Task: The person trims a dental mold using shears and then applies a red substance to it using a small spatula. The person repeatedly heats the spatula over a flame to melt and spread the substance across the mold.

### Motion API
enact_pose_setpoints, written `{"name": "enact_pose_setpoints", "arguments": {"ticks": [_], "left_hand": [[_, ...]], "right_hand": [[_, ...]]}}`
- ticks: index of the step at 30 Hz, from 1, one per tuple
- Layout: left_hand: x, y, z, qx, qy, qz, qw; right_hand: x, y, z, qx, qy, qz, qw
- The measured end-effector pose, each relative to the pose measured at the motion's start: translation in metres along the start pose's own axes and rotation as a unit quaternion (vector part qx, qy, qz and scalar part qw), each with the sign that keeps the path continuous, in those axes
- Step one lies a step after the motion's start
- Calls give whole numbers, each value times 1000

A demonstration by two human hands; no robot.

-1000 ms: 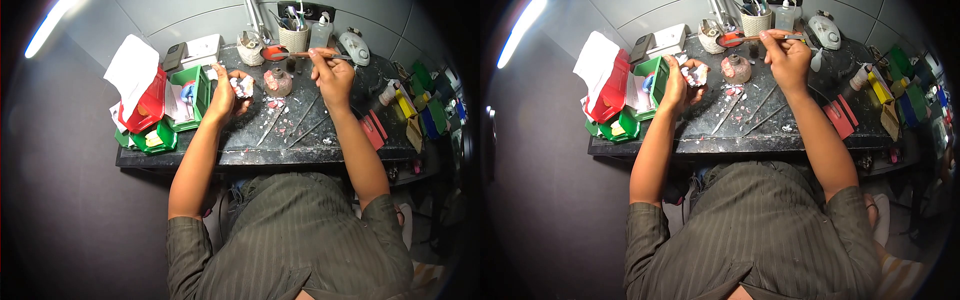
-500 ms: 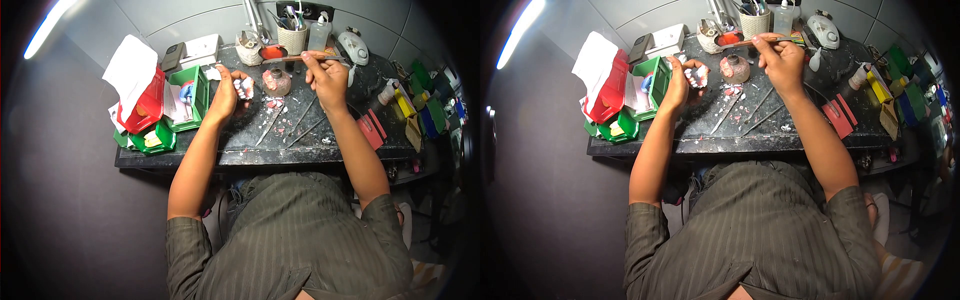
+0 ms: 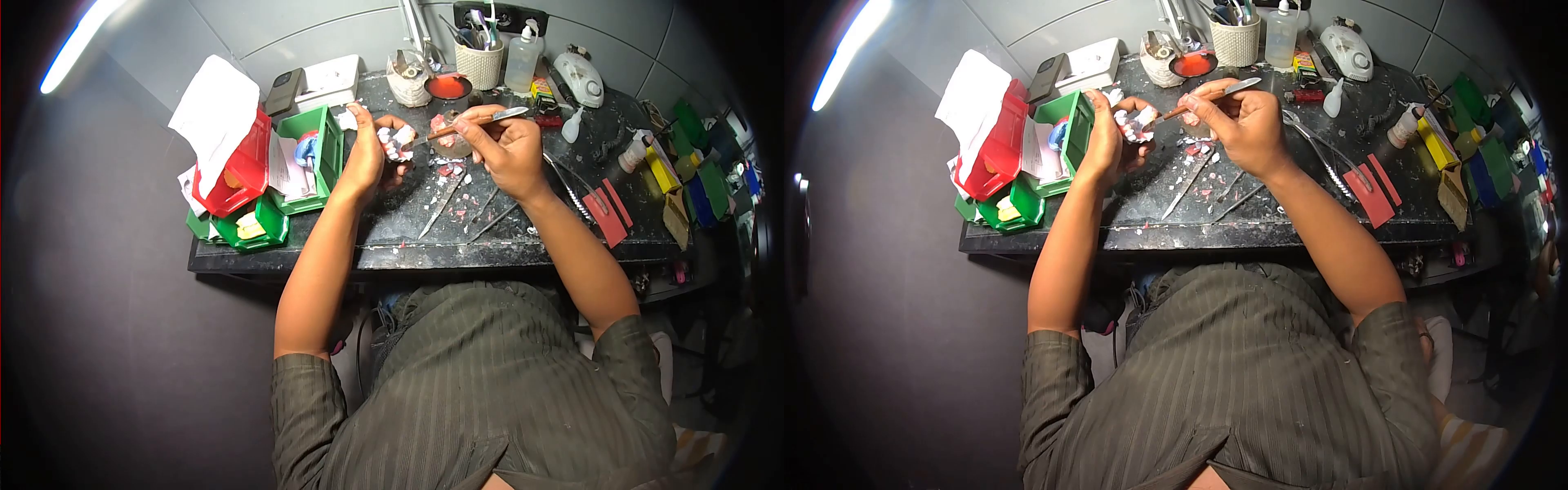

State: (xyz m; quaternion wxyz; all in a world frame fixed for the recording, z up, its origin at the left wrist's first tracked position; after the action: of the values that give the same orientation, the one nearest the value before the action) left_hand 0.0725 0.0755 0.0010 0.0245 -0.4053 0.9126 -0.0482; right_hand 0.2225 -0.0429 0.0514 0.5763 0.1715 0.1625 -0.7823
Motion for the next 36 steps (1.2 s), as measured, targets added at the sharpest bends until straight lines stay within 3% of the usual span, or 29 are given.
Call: {"name": "enact_pose_setpoints", "arguments": {"ticks": [22,24,36], "left_hand": [[-2,2,2,-19,1,-17,1000],[-1,1,2,-17,9,-19,1000],[-2,3,6,-21,18,-8,1000]], "right_hand": [[1,0,2,45,48,-43,997],[1,-2,-1,112,46,-13,993],[0,-3,2,62,49,-35,996]]}}
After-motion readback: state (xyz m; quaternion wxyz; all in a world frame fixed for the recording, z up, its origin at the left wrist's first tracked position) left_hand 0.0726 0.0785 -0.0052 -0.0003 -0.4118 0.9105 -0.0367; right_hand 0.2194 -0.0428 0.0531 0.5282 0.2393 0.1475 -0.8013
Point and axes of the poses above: each hand's wrist, its own x-axis away from the middle knuckle, its own y-axis out of the back of the hand, z = x × y, the point moved 7 cm from there along -x, towards the middle knuckle, and after that the axes turned 6 degrees about -y, right-handed, at the moved point
